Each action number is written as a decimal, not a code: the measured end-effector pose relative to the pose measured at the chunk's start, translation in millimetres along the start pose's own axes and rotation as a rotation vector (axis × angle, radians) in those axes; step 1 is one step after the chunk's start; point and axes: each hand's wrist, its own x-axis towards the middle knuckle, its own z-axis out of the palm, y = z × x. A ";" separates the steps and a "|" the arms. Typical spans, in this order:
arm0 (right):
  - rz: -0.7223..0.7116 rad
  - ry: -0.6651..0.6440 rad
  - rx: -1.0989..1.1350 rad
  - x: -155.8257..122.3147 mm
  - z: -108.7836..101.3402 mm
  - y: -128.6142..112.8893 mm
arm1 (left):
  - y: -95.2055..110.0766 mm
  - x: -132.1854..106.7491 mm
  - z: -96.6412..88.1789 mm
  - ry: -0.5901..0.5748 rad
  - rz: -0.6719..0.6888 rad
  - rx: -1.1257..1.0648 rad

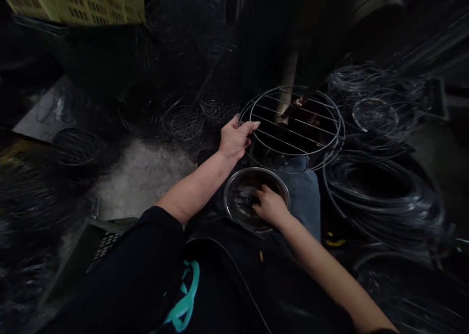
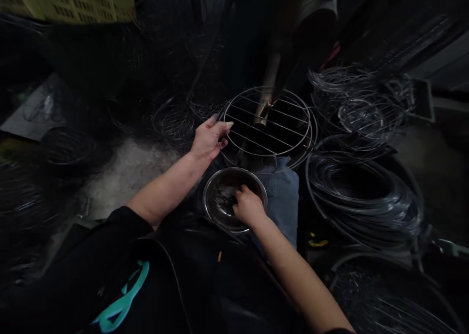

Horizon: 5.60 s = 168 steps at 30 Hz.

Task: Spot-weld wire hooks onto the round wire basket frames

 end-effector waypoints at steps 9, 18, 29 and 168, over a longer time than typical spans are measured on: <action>0.076 0.065 0.083 0.0 -10.6 8.1 | 1.1 3.2 0.8 0.006 0.007 -0.023; 0.058 -0.052 0.086 -6.4 4.3 -8.9 | -8.6 4.7 3.7 -0.002 0.027 -0.050; 0.104 -0.026 0.689 -7.0 1.6 7.2 | -10.8 -4.5 -2.7 0.041 -0.016 -0.072; 0.151 1.122 1.367 67.8 -146.1 22.1 | 50.1 69.7 39.7 0.122 0.069 -0.103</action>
